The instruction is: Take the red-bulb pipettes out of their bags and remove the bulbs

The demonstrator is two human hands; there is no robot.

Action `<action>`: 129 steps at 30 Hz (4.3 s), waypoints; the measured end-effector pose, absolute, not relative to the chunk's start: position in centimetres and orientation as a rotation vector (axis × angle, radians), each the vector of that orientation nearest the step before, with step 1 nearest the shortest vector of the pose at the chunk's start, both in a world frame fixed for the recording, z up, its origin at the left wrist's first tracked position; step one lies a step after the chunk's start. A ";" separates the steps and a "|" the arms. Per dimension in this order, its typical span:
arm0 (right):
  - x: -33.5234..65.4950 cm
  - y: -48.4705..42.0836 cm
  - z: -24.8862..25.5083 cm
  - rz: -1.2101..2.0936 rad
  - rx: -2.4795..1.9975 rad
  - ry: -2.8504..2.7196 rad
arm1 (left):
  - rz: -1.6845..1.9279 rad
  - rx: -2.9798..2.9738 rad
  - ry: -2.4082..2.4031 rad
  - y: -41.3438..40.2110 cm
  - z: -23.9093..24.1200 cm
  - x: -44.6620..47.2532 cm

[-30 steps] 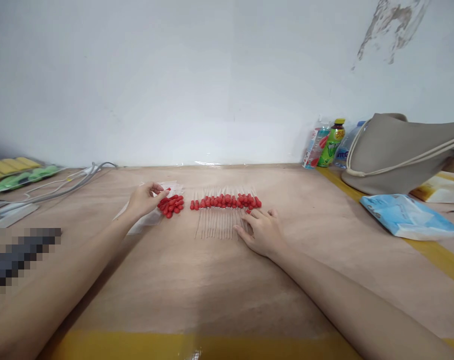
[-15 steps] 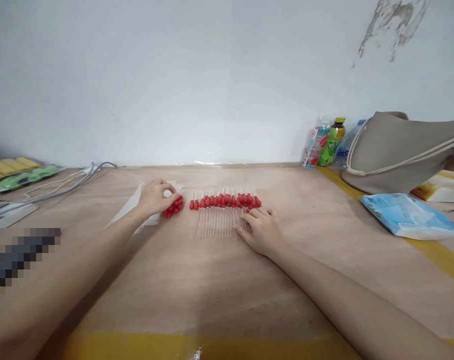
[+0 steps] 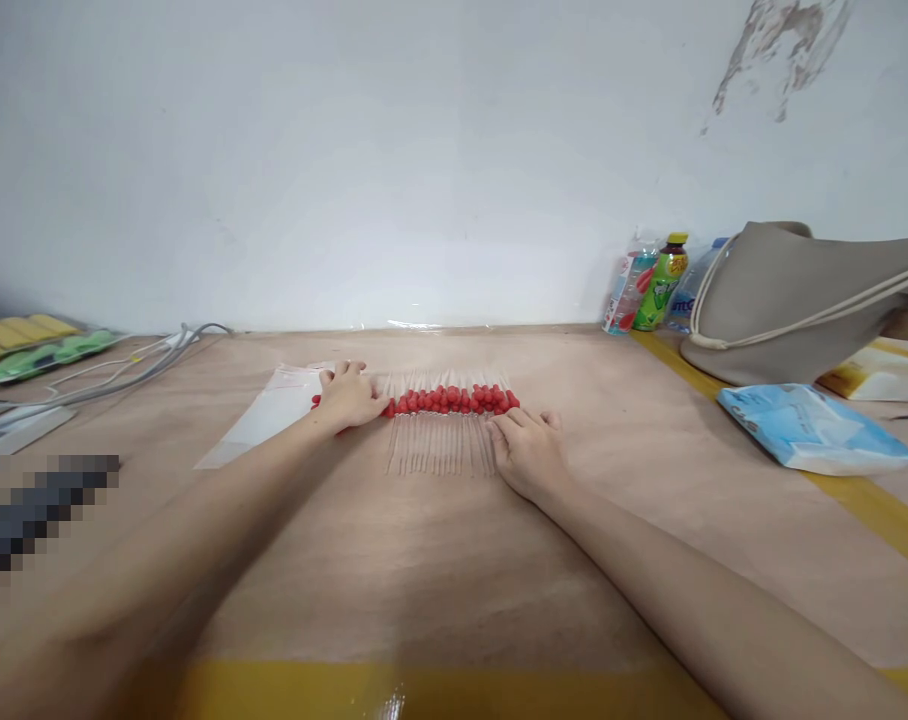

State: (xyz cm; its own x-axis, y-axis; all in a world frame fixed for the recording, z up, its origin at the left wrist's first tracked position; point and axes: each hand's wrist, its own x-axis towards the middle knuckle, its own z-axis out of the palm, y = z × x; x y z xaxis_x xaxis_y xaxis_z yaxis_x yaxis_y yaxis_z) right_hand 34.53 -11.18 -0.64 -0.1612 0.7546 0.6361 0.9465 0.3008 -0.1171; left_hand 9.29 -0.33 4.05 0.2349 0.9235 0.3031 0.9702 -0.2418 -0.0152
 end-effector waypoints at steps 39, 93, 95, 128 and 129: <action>31.3 -11.1 -1.0 -0.321 -0.776 -2.276 | -0.968 -2.652 -0.713 -9.6 0.6 10.0; 34.1 -11.5 -0.6 -0.544 -1.503 -1.913 | -1.395 -2.444 -1.258 -6.6 1.5 4.9; 34.0 -11.5 -0.5 -0.544 -1.476 -1.928 | -1.446 -2.340 -1.402 -5.5 2.0 3.9; 33.7 -11.7 -0.7 -0.471 -1.416 -2.017 | -0.984 -2.298 -1.739 -0.3 3.9 2.1; 33.7 -11.7 -0.8 -0.477 -1.411 -2.003 | -0.954 -2.324 -1.699 -0.8 3.9 3.1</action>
